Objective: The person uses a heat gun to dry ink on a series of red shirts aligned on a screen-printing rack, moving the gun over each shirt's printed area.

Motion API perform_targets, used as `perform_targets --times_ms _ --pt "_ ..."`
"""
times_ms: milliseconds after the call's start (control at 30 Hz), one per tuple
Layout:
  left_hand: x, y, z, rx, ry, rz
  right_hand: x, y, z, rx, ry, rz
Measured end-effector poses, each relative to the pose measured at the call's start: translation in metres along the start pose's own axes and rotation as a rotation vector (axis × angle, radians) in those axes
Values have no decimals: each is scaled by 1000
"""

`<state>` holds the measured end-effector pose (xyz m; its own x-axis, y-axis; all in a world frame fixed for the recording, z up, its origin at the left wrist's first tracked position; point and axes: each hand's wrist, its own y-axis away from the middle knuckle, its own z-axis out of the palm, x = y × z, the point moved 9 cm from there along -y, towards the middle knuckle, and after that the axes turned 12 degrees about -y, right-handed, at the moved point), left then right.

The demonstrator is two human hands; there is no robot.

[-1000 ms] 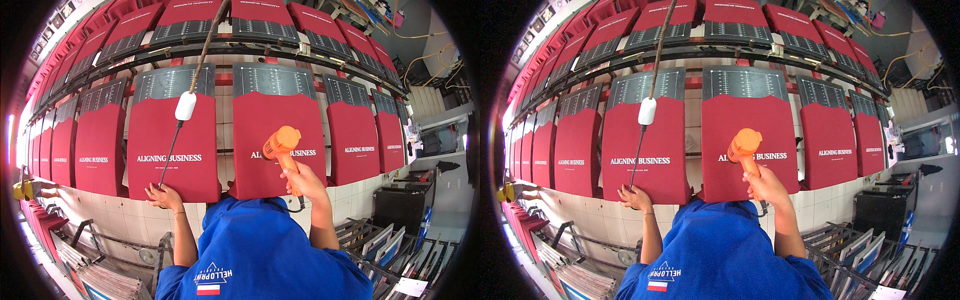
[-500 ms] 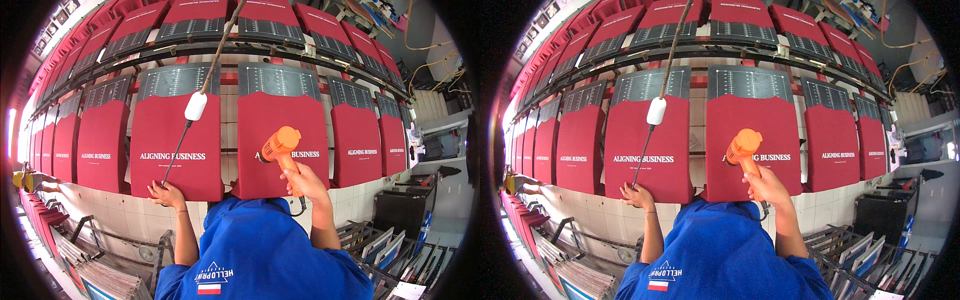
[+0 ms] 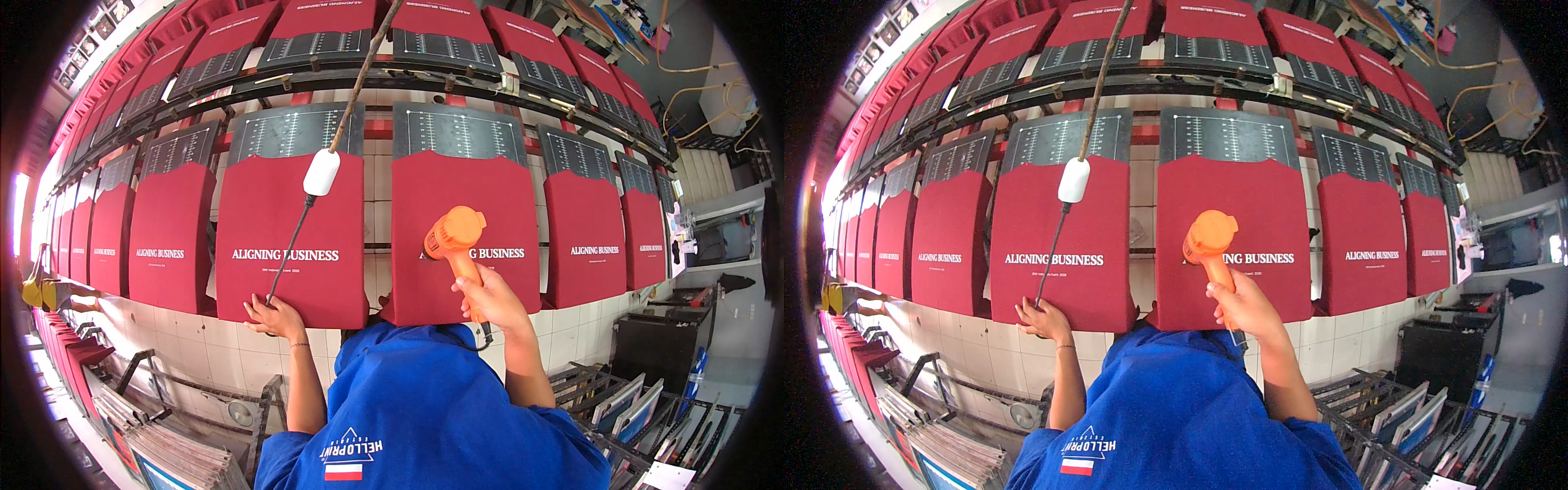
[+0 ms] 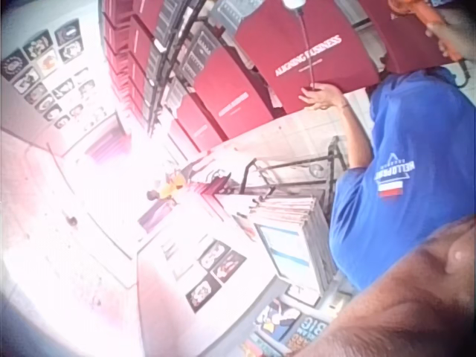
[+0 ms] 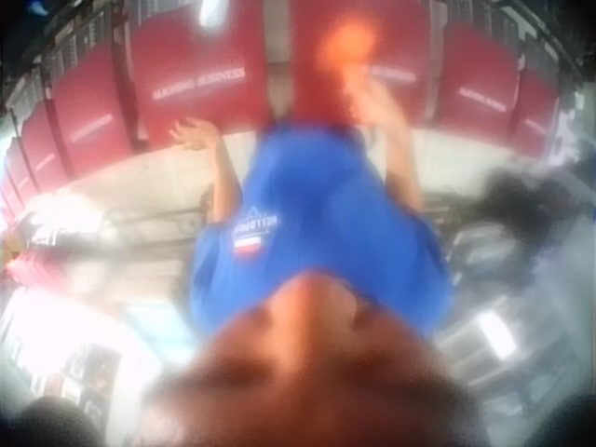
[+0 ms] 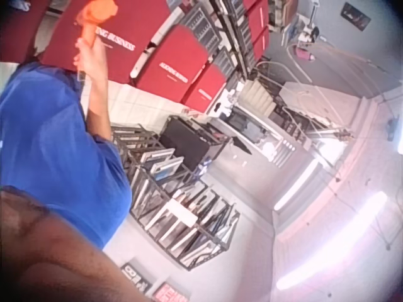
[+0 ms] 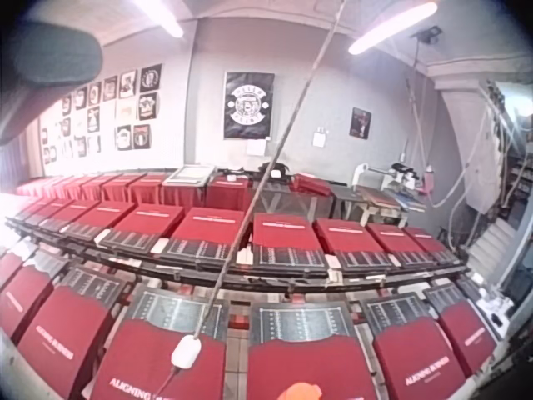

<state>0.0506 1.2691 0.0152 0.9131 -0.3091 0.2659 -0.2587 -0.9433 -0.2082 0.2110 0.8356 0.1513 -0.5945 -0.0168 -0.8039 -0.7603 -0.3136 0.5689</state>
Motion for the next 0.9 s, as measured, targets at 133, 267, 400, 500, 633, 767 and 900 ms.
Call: perform_targets --times_ms 133,267,400,500,633,767,900 --pt "0 0 0 5 -16 9 -2 1 3 -26 49 46" --pt "2 1 0 3 2 -2 -2 0 8 -24 53 29" --pt "-2 0 1 5 1 -3 0 0 8 -72 26 81" --pt "2 1 -1 2 10 2 4 -2 8 -25 76 18" --pt "-1 1 1 15 23 3 -1 1 2 -51 45 42" --pt "-5 -1 6 32 -6 -1 -4 9 -22 59 67 15" --pt "-4 1 3 7 11 -35 1 33 -53 132 63 30"
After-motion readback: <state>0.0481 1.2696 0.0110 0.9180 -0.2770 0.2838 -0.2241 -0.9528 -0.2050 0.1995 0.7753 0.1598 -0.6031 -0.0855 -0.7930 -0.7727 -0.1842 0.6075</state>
